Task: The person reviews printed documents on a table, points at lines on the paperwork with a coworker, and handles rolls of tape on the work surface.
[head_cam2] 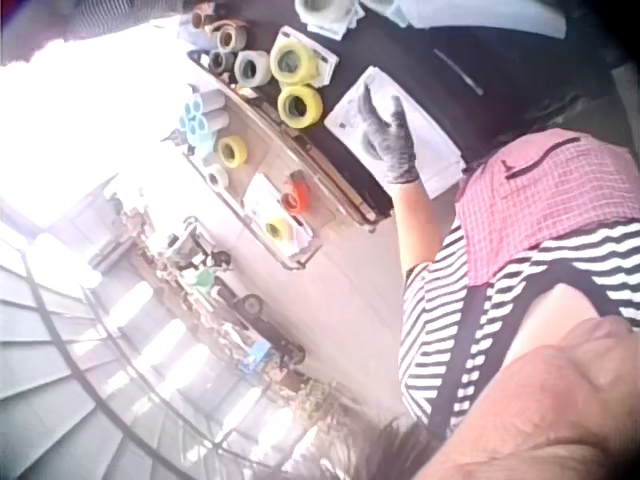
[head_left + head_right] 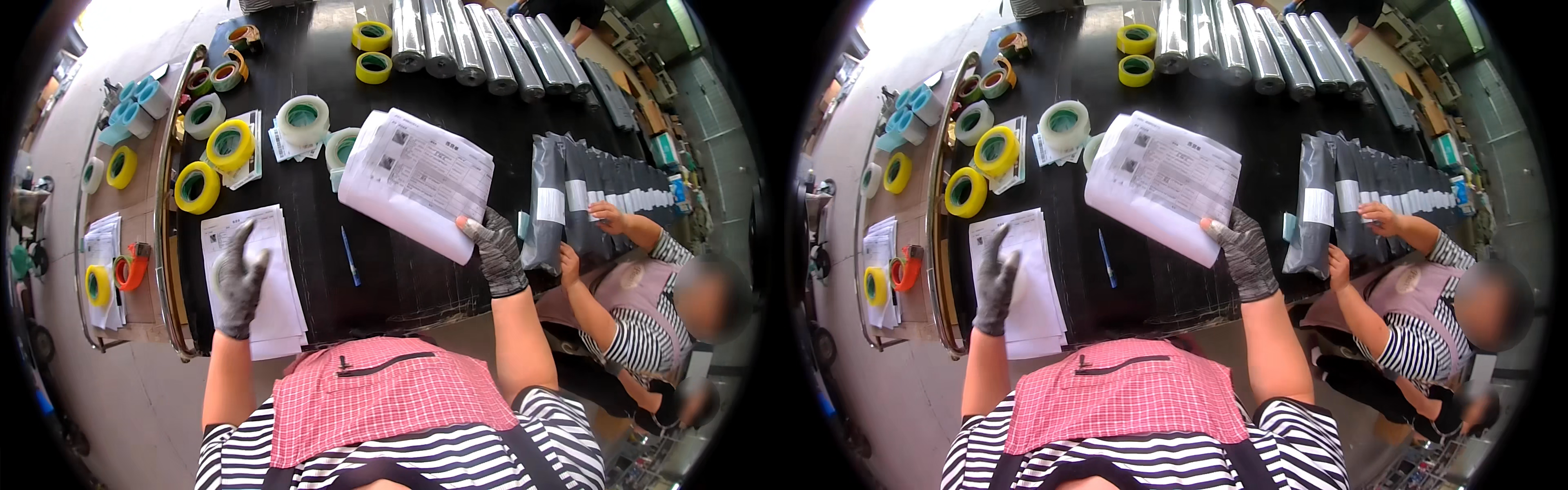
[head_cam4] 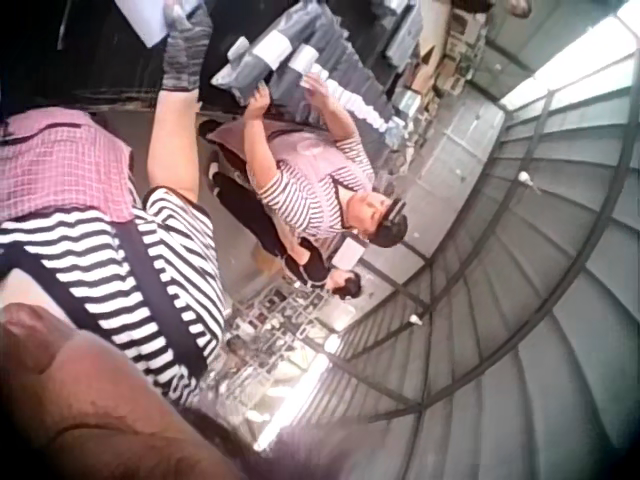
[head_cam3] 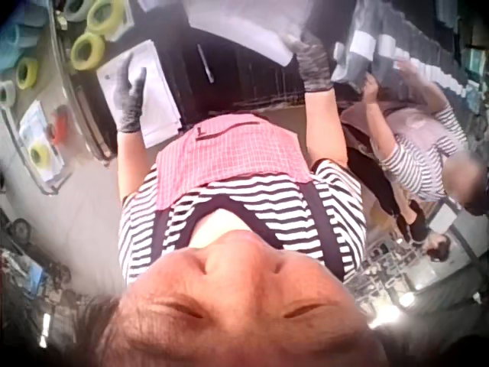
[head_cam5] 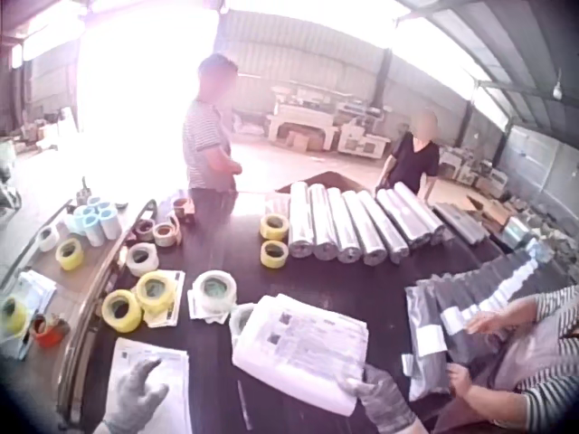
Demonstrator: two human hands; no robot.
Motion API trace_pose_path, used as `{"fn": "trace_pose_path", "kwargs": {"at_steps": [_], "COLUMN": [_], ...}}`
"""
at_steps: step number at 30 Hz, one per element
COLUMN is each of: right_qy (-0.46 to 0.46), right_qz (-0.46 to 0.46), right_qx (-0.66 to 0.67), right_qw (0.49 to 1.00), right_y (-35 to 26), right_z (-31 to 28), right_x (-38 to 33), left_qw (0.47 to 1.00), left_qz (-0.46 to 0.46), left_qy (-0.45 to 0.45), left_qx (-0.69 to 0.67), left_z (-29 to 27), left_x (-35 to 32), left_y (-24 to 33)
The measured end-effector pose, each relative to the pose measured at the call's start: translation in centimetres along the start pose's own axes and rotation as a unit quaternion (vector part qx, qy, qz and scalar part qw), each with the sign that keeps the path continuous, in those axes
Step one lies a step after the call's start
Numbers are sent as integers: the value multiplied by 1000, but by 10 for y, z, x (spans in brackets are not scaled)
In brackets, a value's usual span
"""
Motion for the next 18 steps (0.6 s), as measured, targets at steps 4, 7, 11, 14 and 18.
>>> {"fn": "trace_pose_path", "kwargs": {"at_steps": [4,7,11,14,18], "right_qy": [-85,-122,-93,-100,-54], "right_qz": [21,21,11,22,-4], "right_qx": [37,20,21,54,-10], "right_qw": [995,992,995,993,998], "right_y": [-21,-30,-33,-22,-11], "right_z": [-38,-74,-125,-155,-181], "right_x": [10,17,38,59,88], "left_qw": [981,940,912,910,895], "left_qz": [6,-37,-130,-147,-174], "left_qy": [-121,-153,-225,-235,-265], "left_qx": [-151,-302,-318,-309,-313], "left_z": [87,149,201,230,267], "left_x": [34,36,31,27,36], "left_y": [88,124,170,185,196]}}
Point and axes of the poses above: each hand's wrist, its own x-axis towards the middle knuckle, its own z-axis out of the palm, y = z × x, the point moved 2 cm from there along x, towards the middle knuckle, and after that the axes turned 8 degrees about x, right-handed, at the moved point
